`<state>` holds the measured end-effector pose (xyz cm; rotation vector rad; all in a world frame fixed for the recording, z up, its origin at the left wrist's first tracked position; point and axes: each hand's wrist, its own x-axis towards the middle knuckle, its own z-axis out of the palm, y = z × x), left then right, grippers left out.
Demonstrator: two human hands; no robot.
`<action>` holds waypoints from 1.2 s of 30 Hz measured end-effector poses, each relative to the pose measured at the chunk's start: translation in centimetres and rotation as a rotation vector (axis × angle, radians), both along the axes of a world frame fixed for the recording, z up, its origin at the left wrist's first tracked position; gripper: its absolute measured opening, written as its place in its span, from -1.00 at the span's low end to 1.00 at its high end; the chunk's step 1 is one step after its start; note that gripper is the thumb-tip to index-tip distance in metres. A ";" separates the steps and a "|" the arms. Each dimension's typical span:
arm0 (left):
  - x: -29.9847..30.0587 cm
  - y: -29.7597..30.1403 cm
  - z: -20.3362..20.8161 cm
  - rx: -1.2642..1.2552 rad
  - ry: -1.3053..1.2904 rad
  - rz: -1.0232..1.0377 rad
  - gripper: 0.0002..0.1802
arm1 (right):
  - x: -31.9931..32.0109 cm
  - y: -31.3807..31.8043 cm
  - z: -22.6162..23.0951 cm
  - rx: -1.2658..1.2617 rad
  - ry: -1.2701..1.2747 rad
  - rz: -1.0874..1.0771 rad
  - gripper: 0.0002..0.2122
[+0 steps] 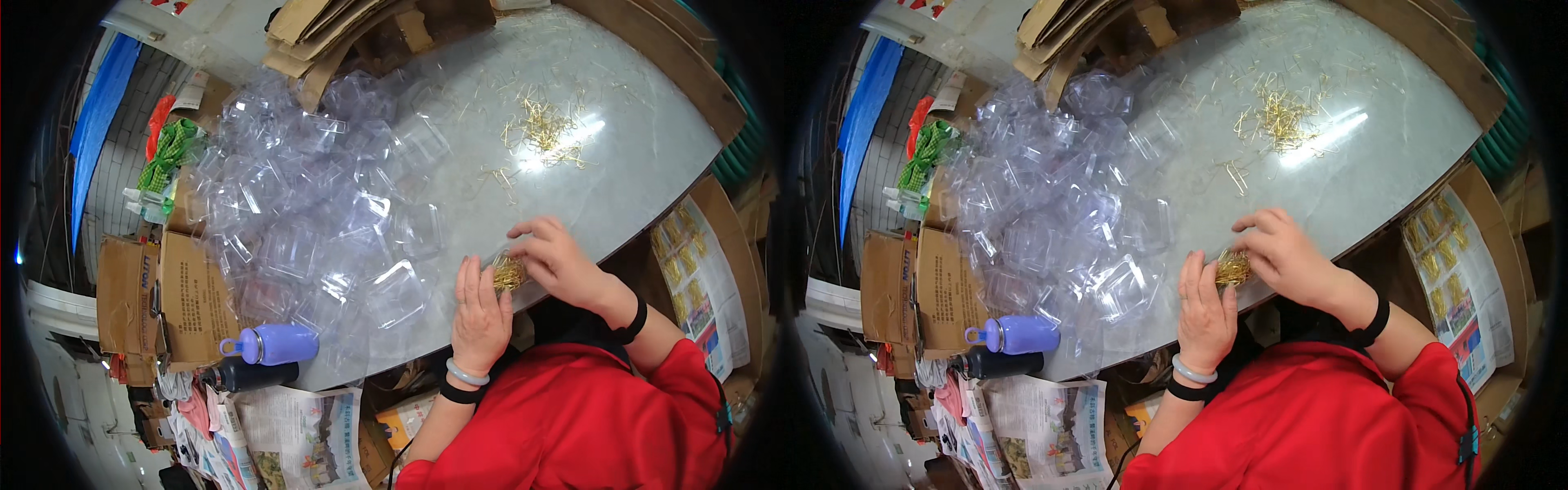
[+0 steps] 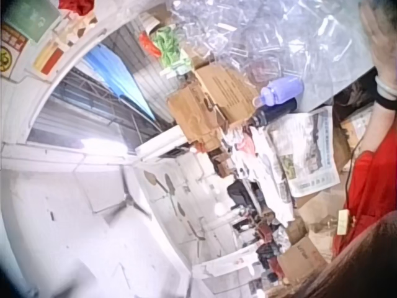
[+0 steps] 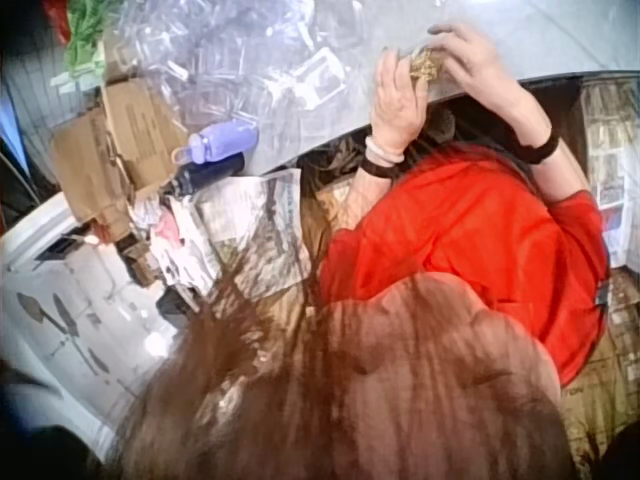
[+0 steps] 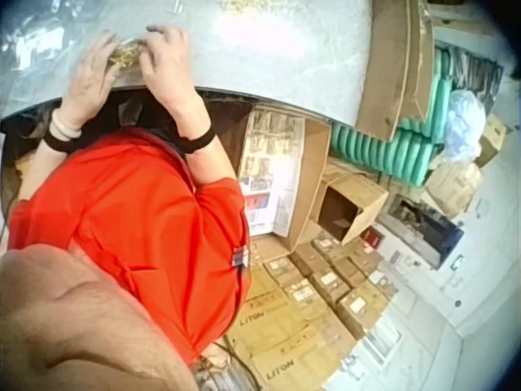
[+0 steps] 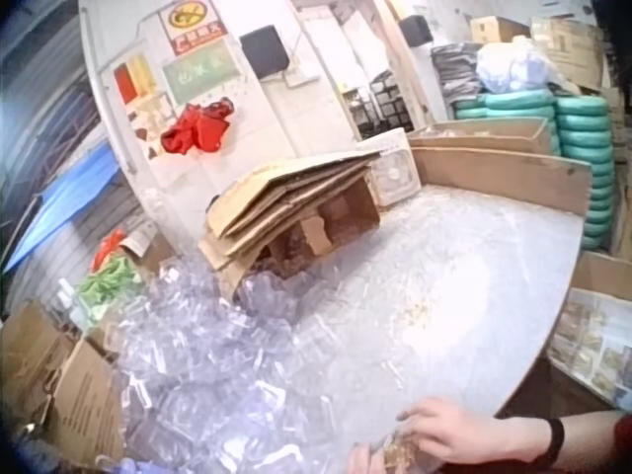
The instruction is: Count small gold-colored pins and place them into small plastic bags.
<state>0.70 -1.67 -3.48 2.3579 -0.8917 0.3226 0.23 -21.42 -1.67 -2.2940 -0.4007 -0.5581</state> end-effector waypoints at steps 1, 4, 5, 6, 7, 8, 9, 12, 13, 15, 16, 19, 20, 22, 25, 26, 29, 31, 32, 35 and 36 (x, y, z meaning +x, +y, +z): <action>0.0 -0.1 0.0 0.000 -0.010 -0.002 -0.50 | 0.1 -0.2 -0.1 0.100 0.043 -0.011 -0.81; -0.1 -0.1 0.2 0.002 0.005 0.002 -0.50 | 0.7 -0.1 0.5 -0.032 0.069 0.004 -0.81; -0.1 0.0 0.2 0.002 0.004 0.002 -0.50 | 0.7 -0.1 0.6 -0.032 0.068 0.004 -0.81; -0.1 0.0 0.2 0.001 -0.001 -0.003 -0.50 | 0.7 -0.2 0.7 0.005 0.094 0.062 -0.84; -0.1 0.1 0.2 0.000 -0.006 -0.004 -0.50 | 0.8 -0.1 0.7 0.043 0.121 0.124 -0.86; 0.0 0.1 0.1 -0.001 -0.005 0.001 -0.50 | 0.8 -0.1 1.1 0.042 0.122 0.128 -0.86; 0.0 0.2 0.1 -0.010 0.001 -0.001 -0.51 | 0.6 -0.2 1.7 0.118 0.147 0.131 -0.87; 0.0 0.1 0.4 0.003 -0.001 -0.004 -0.51 | 0.1 -0.5 1.8 0.138 0.129 0.175 -0.88; 0.1 0.1 0.5 0.024 -0.008 -0.009 -0.52 | 0.1 -0.5 1.6 0.080 0.088 0.215 -0.87; 0.1 0.2 0.5 -0.014 0.018 -0.017 -0.51 | 0.2 -0.4 1.2 0.068 0.084 0.196 -0.85; 0.1 0.2 0.5 -0.053 0.040 -0.023 -0.49 | 0.3 -0.3 1.0 0.054 0.078 0.178 -0.84; 0.1 0.2 0.4 -0.058 0.046 -0.021 -0.47 | -0.2 0.7 0.4 0.026 -0.011 0.092 -0.80; 0.2 0.2 0.4 -0.059 0.046 -0.019 -0.47 | -0.6 0.9 0.2 0.025 -0.011 0.094 -0.80; 0.1 0.4 0.3 -0.059 0.053 -0.032 -0.45 | -1.4 1.1 -0.3 0.140 0.040 0.115 -0.69; 0.2 0.2 0.3 -0.091 0.053 -0.047 -0.43 | -2.3 1.4 0.4 -0.082 -0.041 -0.055 -0.56; 0.3 0.2 0.2 -0.091 0.053 -0.050 -0.43 | -2.7 1.9 0.4 -0.082 -0.040 -0.058 -0.56; 0.4 0.4 0.1 -0.002 -0.028 -0.038 -0.39 | -3.3 2.5 0.2 -0.173 0.010 0.049 -0.51; 0.3 0.4 0.5 0.009 -0.014 -0.060 -0.37 | -2.1 1.0 -0.1 0.001 0.029 0.018 -0.53; 0.3 0.5 0.5 0.012 -0.014 -0.058 -0.37 | -0.8 0.7 0.3 0.013 -0.048 -0.024 -0.60; 0.6 0.6 0.5 -0.051 0.057 -0.143 -0.39 | 0.8 -1.2 0.1 -0.057 0.133 0.116 -0.71; 0.6 0.6 0.4 -0.120 0.080 -0.137 -0.41 | 1.2 -0.9 0.0 0.033 0.047 0.069 -0.79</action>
